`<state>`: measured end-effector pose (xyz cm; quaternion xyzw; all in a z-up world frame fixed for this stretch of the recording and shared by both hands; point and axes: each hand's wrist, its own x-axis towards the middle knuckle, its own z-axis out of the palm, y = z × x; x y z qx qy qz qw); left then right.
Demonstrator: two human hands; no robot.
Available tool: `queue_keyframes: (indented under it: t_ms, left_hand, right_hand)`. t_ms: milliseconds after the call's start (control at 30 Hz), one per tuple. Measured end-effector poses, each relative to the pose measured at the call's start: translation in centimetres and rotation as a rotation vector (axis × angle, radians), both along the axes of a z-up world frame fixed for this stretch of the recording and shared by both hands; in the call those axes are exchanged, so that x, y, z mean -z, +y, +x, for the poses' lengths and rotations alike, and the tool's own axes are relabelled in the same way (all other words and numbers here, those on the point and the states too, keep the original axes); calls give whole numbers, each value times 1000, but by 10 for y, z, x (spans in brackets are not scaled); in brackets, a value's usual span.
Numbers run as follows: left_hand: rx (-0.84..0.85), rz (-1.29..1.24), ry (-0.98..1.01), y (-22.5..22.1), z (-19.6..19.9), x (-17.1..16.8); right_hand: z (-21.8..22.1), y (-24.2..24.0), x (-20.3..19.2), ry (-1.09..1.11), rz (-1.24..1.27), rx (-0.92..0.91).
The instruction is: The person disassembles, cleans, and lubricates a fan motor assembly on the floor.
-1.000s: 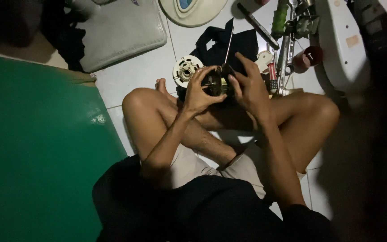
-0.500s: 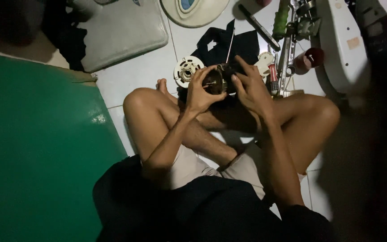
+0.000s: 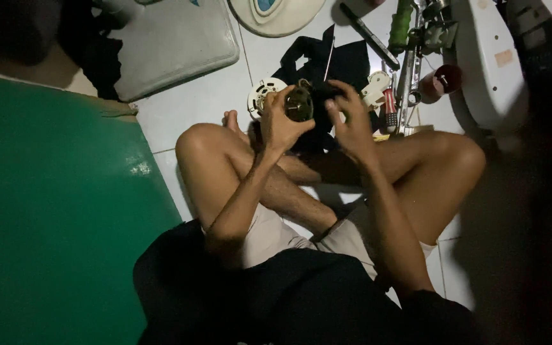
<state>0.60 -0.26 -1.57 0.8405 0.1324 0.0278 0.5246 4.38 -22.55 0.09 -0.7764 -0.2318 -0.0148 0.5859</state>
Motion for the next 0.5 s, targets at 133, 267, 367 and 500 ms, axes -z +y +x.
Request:
queue_keyframes:
  t_ms: [133,267,367,500]
  left_hand:
    - [29,138,90,-5,0,13]
    - [42,99,73,-1,5,26]
    - [30,189,80,-9,8,14]
    - [37,165,57,-14,4,18]
  right_hand:
    - [-12,24,18,-286,-448,33]
    - [-10,0,18,-135,-443,23]
    - [8,-20,24,-7,-256,124]
    - [24,-5,17,70,-159,77]
